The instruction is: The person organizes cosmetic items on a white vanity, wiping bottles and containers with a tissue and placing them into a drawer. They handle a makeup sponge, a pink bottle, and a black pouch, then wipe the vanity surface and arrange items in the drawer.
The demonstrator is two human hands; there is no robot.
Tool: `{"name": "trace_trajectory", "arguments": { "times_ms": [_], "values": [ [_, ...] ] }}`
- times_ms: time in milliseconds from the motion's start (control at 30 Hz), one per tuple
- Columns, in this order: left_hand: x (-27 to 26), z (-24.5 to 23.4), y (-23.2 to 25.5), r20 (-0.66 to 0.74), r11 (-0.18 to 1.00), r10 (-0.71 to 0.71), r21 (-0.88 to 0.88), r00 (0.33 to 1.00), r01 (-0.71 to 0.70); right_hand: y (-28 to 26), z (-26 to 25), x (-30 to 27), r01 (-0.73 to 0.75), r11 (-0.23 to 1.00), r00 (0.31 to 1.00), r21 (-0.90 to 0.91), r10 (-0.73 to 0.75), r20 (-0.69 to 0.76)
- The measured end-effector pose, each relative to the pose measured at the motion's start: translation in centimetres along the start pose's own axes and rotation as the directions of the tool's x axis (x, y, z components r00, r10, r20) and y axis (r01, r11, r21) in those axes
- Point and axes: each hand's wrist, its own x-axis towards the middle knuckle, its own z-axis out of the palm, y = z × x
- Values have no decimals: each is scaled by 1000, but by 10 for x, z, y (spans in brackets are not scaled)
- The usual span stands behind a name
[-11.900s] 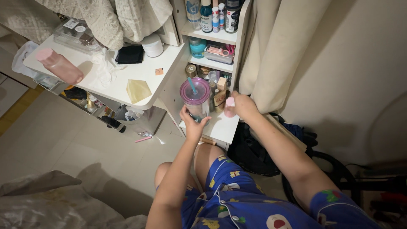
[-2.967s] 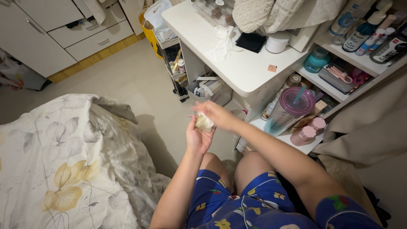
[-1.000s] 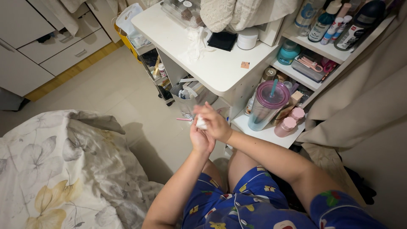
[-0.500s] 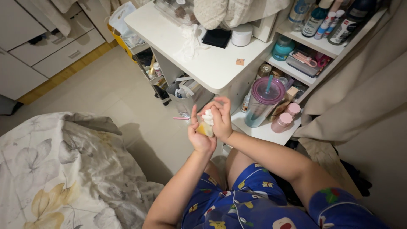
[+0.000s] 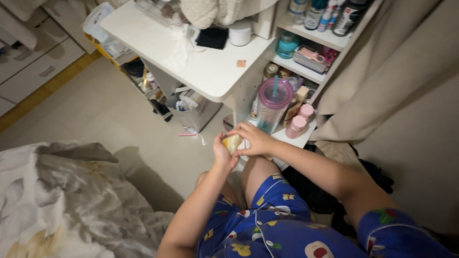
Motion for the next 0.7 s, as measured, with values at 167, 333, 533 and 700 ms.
{"name": "trace_trajectory", "arguments": {
  "times_ms": [167, 333, 533, 700],
  "values": [
    [7, 7, -21, 19, 995, -76, 71, 997, 74, 37, 2, -22, 16, 1000, 996, 24, -18, 83],
    [5, 11, -22, 105, 974, -221, 85, 970, 212, 45, 5, -40, -32, 999, 996, -3, 32, 82],
    [11, 0, -29, 202, 962, -97, 270, 975, 39, 47, 19, -54, -217, 962, 974, -164, 201, -106],
    [-11, 19, -14, 229, 679, 22, 711, 973, -182, 50, 33, -58, -237, 955, 958, -178, 200, -204]
  ]
}}
